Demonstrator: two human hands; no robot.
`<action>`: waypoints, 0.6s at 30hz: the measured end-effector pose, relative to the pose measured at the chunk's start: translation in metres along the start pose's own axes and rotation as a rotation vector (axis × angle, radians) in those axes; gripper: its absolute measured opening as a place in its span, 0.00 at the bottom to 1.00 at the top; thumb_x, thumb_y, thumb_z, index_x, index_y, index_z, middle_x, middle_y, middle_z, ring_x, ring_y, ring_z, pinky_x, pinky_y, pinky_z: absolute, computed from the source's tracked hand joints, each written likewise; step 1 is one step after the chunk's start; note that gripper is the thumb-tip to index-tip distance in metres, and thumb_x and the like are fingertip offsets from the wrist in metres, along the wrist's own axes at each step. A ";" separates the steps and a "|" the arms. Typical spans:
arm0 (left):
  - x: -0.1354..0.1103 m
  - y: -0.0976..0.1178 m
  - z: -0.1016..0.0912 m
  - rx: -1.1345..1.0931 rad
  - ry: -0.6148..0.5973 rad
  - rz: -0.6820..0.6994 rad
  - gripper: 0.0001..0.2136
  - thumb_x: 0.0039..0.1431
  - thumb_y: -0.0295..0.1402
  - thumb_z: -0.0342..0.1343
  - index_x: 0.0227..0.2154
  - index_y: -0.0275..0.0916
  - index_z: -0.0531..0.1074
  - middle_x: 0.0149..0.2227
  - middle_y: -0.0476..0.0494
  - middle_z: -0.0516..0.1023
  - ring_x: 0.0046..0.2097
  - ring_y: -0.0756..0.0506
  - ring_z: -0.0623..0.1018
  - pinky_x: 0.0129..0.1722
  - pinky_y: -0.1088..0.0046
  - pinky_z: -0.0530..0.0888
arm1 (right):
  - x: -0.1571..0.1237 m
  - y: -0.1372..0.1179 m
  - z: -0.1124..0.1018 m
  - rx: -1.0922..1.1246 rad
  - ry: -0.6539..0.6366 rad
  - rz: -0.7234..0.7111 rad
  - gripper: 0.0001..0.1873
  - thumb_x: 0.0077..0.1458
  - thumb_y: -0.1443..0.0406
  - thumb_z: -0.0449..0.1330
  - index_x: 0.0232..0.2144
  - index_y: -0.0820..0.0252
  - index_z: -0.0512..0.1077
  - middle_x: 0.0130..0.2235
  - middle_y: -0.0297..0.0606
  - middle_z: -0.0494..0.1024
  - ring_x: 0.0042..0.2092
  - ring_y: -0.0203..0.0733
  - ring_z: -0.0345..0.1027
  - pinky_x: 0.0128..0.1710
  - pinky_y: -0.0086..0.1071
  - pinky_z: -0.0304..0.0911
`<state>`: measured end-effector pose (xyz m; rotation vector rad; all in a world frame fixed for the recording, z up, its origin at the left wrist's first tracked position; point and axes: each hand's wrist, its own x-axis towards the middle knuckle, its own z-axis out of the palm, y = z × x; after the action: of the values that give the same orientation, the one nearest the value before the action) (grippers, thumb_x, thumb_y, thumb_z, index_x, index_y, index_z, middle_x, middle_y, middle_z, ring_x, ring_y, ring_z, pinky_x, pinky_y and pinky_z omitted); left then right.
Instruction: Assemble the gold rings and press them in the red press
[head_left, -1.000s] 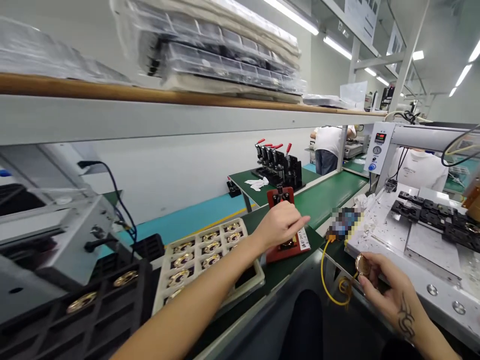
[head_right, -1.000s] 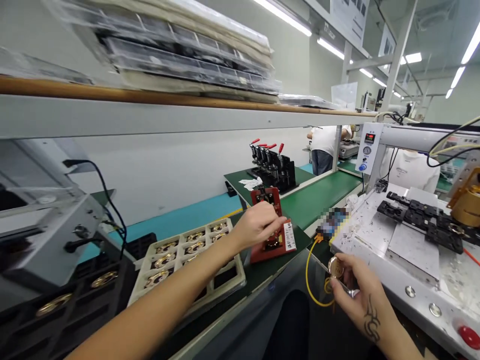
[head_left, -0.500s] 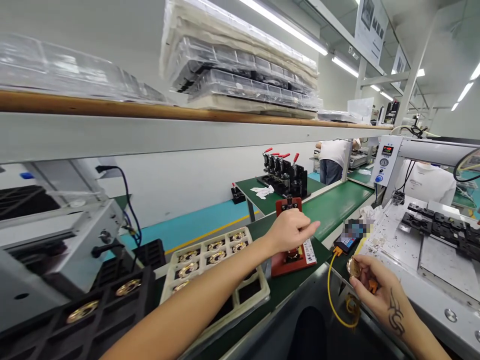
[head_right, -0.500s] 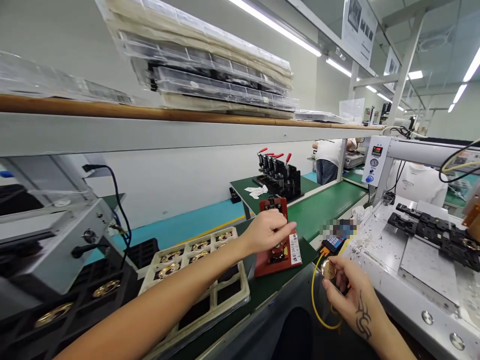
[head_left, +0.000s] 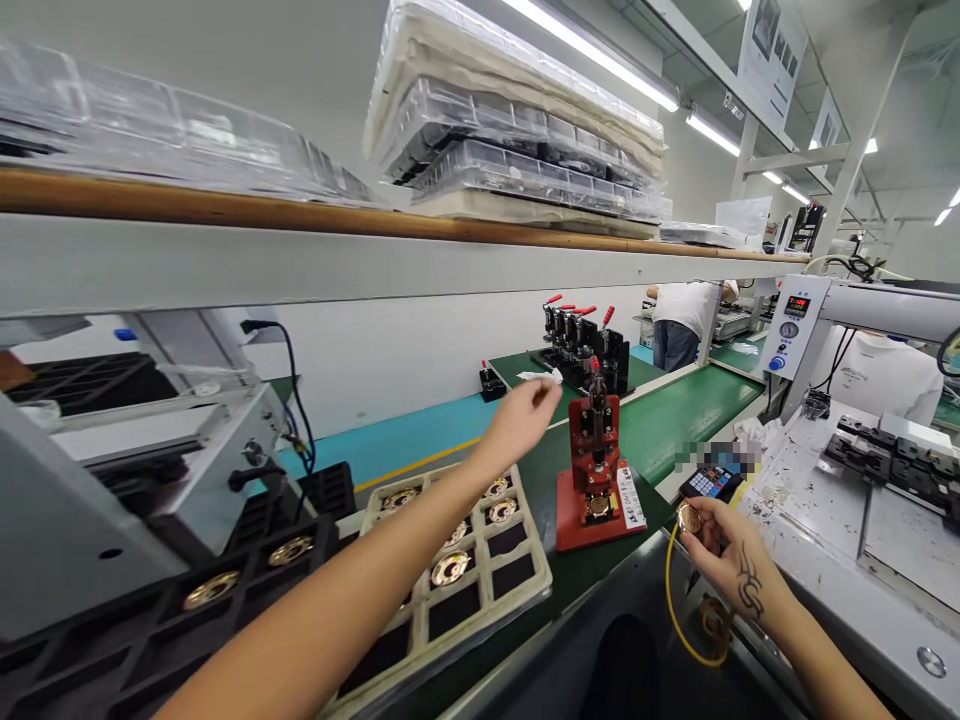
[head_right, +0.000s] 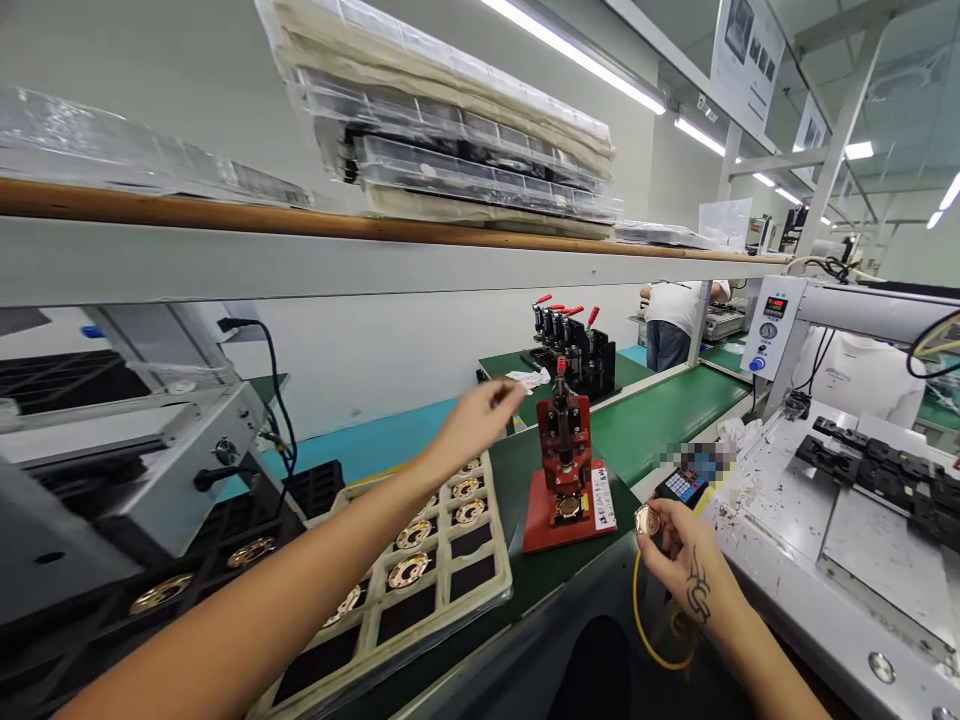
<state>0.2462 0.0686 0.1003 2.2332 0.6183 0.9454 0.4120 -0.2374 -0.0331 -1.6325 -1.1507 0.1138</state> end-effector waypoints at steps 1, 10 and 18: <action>-0.015 -0.015 0.007 0.018 -0.102 -0.037 0.16 0.63 0.46 0.56 0.36 0.38 0.79 0.35 0.40 0.84 0.39 0.37 0.82 0.41 0.63 0.75 | 0.001 0.003 0.003 0.017 -0.019 -0.003 0.17 0.61 0.59 0.64 0.51 0.58 0.76 0.33 0.34 0.78 0.29 0.39 0.67 0.29 0.32 0.67; -0.074 -0.064 0.110 0.045 -0.540 -0.167 0.12 0.62 0.40 0.67 0.40 0.35 0.79 0.33 0.47 0.82 0.34 0.44 0.81 0.38 0.67 0.76 | 0.059 0.032 0.059 0.058 -0.165 -0.067 0.17 0.55 0.63 0.66 0.48 0.58 0.76 0.32 0.30 0.74 0.30 0.36 0.63 0.32 0.30 0.63; -0.077 -0.074 0.100 0.009 -0.548 -0.193 0.11 0.57 0.37 0.69 0.35 0.36 0.77 0.28 0.52 0.75 0.30 0.47 0.75 0.33 0.71 0.72 | 0.067 0.064 0.088 0.029 -0.273 -0.050 0.11 0.59 0.65 0.65 0.45 0.61 0.77 0.34 0.33 0.76 0.31 0.36 0.67 0.32 0.30 0.63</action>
<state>0.2604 0.0356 -0.0413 2.2514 0.5638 0.2130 0.4348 -0.1254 -0.0892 -1.5955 -1.3890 0.3282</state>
